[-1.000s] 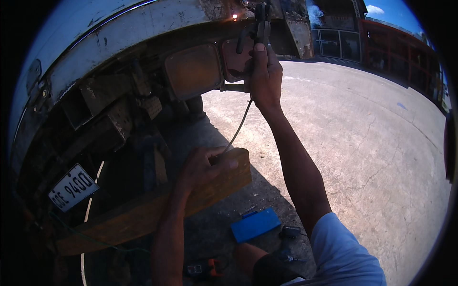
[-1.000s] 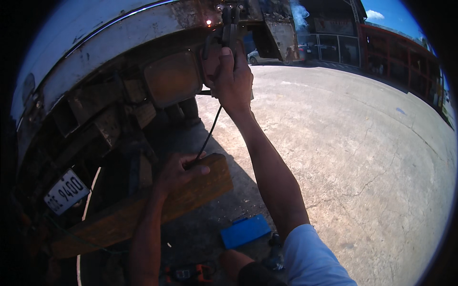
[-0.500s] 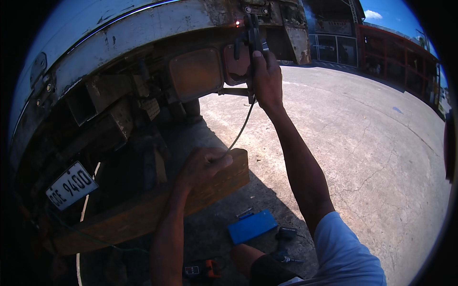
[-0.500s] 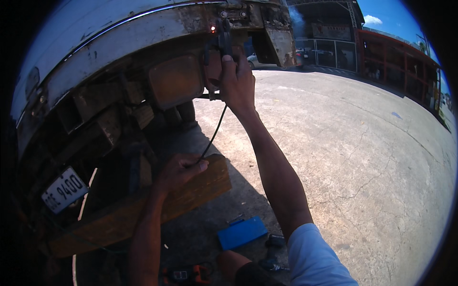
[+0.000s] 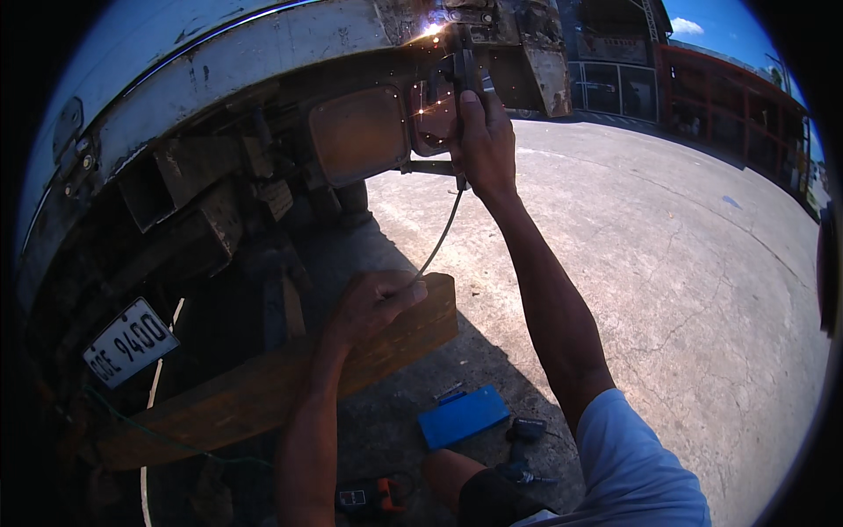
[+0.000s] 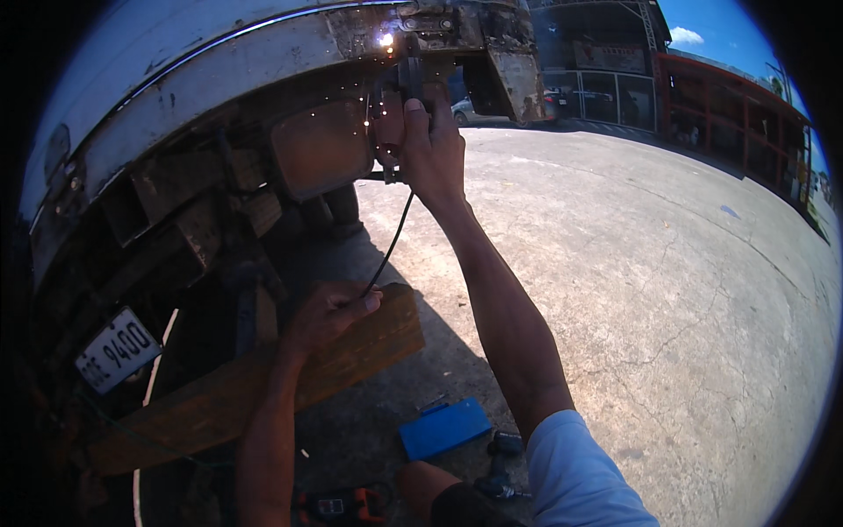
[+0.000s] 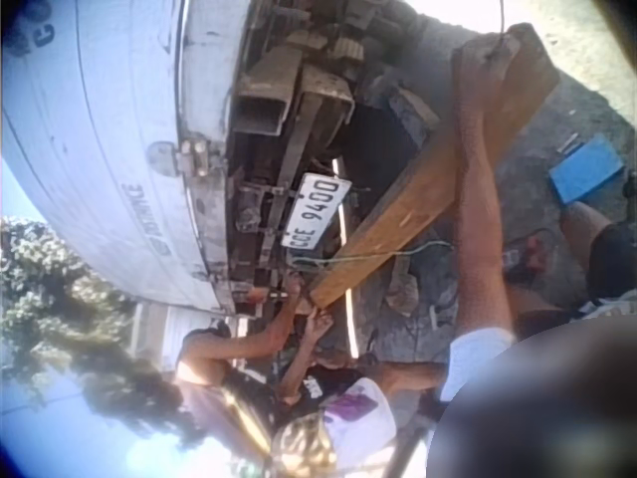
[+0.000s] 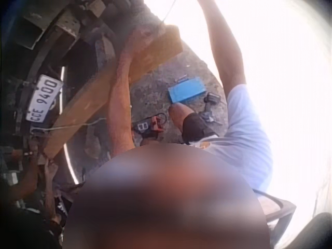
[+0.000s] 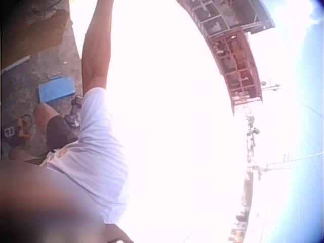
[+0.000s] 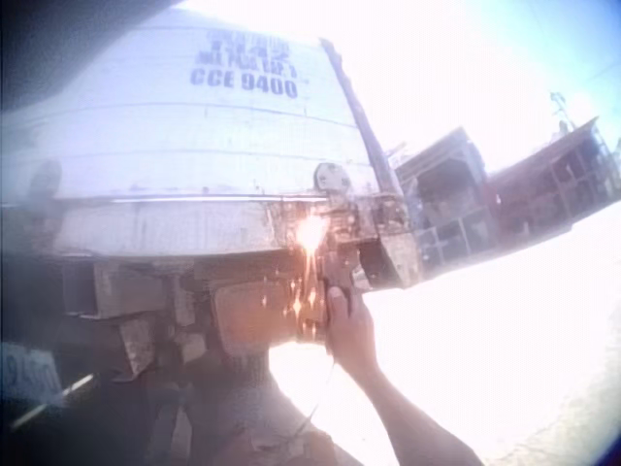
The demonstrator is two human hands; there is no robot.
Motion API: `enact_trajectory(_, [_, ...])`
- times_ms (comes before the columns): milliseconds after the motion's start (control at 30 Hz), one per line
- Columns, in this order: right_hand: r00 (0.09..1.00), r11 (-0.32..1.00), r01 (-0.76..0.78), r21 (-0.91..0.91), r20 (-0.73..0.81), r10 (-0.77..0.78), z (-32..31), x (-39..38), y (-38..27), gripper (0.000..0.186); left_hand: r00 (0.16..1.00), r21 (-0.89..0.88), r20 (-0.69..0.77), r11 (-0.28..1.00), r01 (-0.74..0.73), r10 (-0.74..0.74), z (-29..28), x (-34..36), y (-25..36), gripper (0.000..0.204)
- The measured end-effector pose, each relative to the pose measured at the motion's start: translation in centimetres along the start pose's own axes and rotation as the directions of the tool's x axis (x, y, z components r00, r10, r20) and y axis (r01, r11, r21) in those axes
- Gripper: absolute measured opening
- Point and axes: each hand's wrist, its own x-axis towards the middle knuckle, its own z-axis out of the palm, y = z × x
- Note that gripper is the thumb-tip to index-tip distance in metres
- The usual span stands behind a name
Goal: The person welds a metal bracket to the rear frame of a truck using a handheld welding torch. They measure and mark the bracket with a tape measure and pencil, then position and weld it in place while another person assists by holding the bracket.
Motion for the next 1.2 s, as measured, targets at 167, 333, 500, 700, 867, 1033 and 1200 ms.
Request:
enact_trajectory(167, [0.999, 0.999, 0.036, -0.035, -0.01, -0.036, 0.1, 0.3, 0.0, 0.046, 1.0, -0.039, -0.022, 0.999, -0.012, 0.011, 0.3, -0.1, -0.4, 0.04])
enact_trajectory(333, [0.997, 0.999, 0.034, -0.037, -0.068, -0.036, -0.3, -0.2, -0.4, 0.051, 1.0, -0.079, -0.023, 0.997, -0.014, 0.012, 0.4, -0.1, -0.6, 0.04])
enact_trajectory(500, [0.994, 0.996, 0.067, 0.054, -0.088, -0.062, -0.1, -0.8, -1.1, 0.044, 1.0, -0.07, -0.009, 0.998, -0.001, 0.0, 0.3, 0.0, -0.6, 0.04])
enact_trajectory(700, [0.991, 0.994, 0.104, 0.029, -0.094, -0.101, 0.0, -0.9, -1.2, 0.039, 1.0, -0.062, -0.003, 0.998, 0.011, -0.012, 0.2, 0.0, -0.5, 0.04])
enact_trajectory(867, [0.987, 0.993, 0.103, -0.057, -0.115, -0.109, 0.2, -0.2, -0.5, 0.041, 1.0, -0.089, -0.017, 0.996, 0.004, -0.006, 0.5, 0.0, -0.7, 0.04])
enact_trajectory(1033, [0.998, 0.999, 0.031, -0.044, -0.059, -0.033, 0.0, 0.0, -0.5, 0.044, 1.0, -0.076, -0.017, 0.997, 0.006, -0.007, 0.4, -0.1, -0.6, 0.04])
enact_trajectory(1200, [0.997, 0.998, 0.043, -0.044, -0.065, -0.046, 0.3, 0.0, -0.7, 0.048, 1.0, -0.077, -0.022, 0.997, -0.008, 0.006, 0.4, -0.1, -0.5, 0.04])
